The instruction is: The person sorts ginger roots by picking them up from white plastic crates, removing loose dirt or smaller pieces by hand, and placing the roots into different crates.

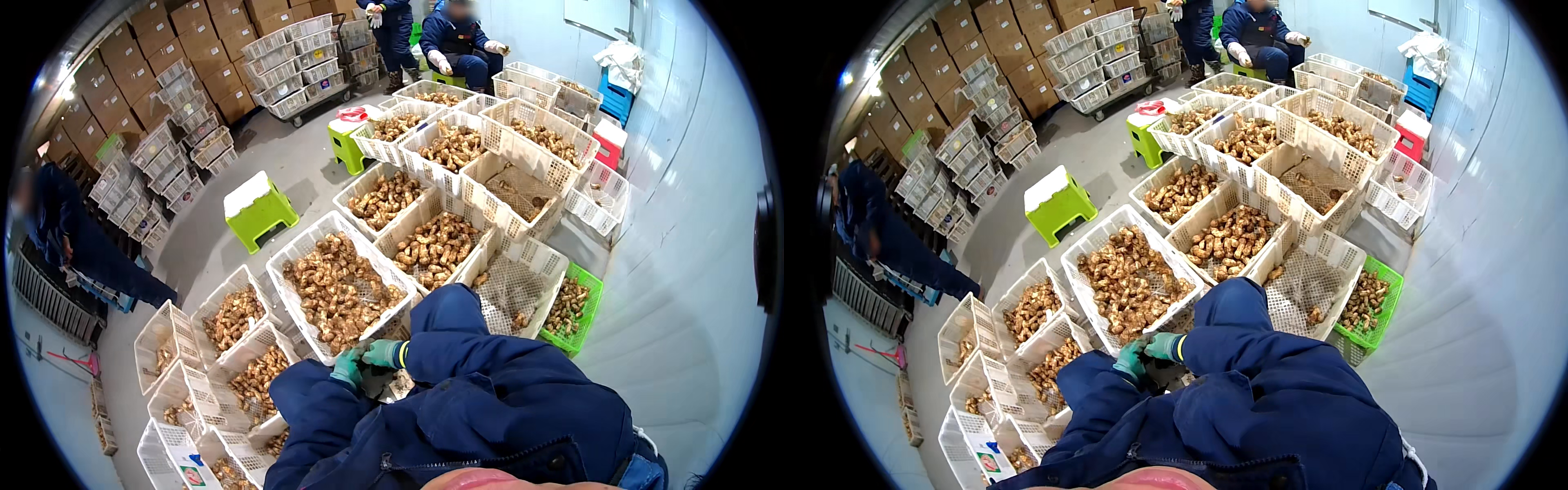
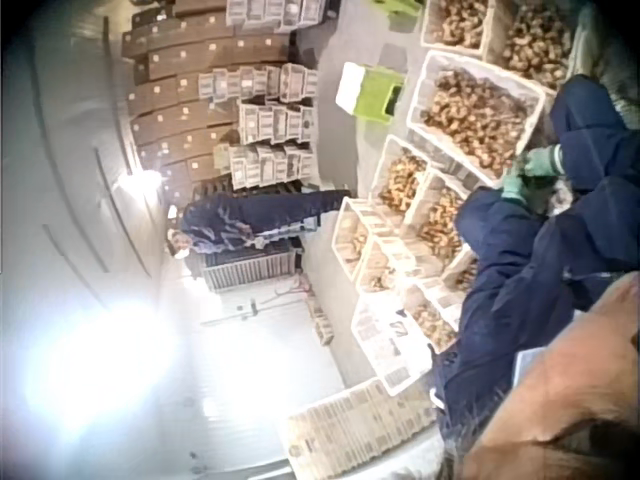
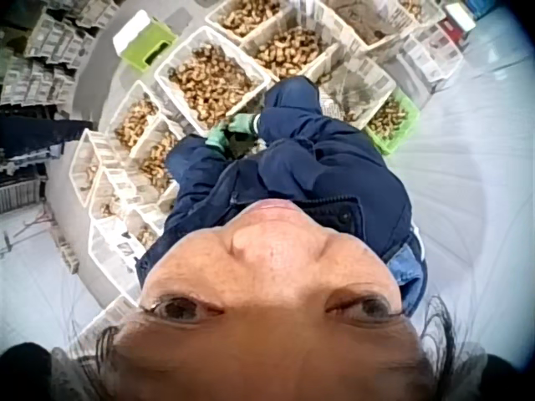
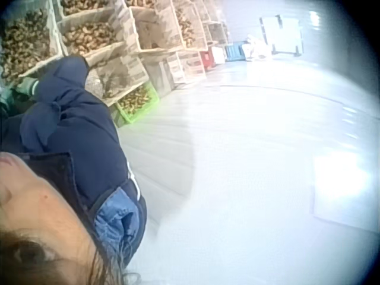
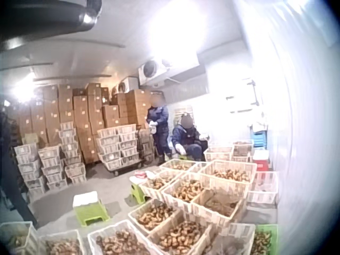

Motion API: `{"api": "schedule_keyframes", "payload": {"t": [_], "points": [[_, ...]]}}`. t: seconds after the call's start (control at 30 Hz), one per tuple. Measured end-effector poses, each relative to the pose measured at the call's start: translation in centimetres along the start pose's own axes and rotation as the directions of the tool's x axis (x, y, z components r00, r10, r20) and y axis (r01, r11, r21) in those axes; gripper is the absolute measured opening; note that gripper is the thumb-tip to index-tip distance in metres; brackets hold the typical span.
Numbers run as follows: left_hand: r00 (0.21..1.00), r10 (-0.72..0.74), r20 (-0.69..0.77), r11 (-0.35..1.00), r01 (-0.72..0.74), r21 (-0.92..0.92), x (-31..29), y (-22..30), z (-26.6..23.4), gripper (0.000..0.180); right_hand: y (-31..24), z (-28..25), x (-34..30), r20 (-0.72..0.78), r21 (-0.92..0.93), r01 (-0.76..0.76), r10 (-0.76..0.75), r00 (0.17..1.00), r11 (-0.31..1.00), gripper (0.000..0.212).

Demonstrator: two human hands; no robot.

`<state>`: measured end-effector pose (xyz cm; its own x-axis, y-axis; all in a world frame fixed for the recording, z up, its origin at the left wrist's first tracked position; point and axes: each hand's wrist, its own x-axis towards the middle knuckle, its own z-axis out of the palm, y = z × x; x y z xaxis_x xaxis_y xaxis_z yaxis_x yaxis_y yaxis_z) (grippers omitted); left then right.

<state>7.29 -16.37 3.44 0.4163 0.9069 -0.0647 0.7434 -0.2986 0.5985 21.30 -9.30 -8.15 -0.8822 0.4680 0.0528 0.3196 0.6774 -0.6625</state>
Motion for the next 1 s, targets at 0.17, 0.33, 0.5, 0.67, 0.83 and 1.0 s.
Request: {"api": "schedule_keyframes", "payload": {"t": [0.17, 0.33, 0.5, 0.67, 0.83, 1.0], "points": [[1.0, -0.006, -0.03, 1.0, 0.007, 0.006, -0.4, -4.2, 1.1, 0.055, -2.2, 0.3, 0.9, 0.01, 0.19, -0.085, 0.084, 0.996, 0.978, 0.026], [0.985, -0.075, -0.158, 0.972, 0.037, -0.234, 1.0, -10.3, 5.9, 0.055, -1.9, -1.0, 0.3, 0.008, -0.028, 0.052, -0.052, 0.999, 0.998, 0.015], [0.944, -0.326, -0.042, 0.466, 0.122, -0.876, -0.6, -15.5, 7.5, 0.048, -4.4, -2.5, 1.9, -0.048, -0.254, 0.271, -0.292, 0.955, 0.929, 0.012], [0.954, -0.242, -0.176, 0.654, 0.027, -0.756, 1.1, -5.2, 5.2, 0.033, -1.8, -3.2, -0.6, 0.218, -0.277, -0.007, 0.069, 0.973, 0.961, 0.023], [0.787, -0.617, -0.007, 0.187, 0.138, -0.973, 0.0, -2.5, 2.2, 0.025, -4.6, -4.2, 0.6, 0.27, -0.365, 0.011, 0.094, 0.958, 0.931, 0.027], [0.61, -0.79, 0.057, -0.048, 0.031, -0.998, 0.8, -9.9, 6.4, 0.018, -3.4, -3.4, 1.0, -0.033, 0.495, -0.531, 0.625, 0.78, 0.688, 0.028]]}}
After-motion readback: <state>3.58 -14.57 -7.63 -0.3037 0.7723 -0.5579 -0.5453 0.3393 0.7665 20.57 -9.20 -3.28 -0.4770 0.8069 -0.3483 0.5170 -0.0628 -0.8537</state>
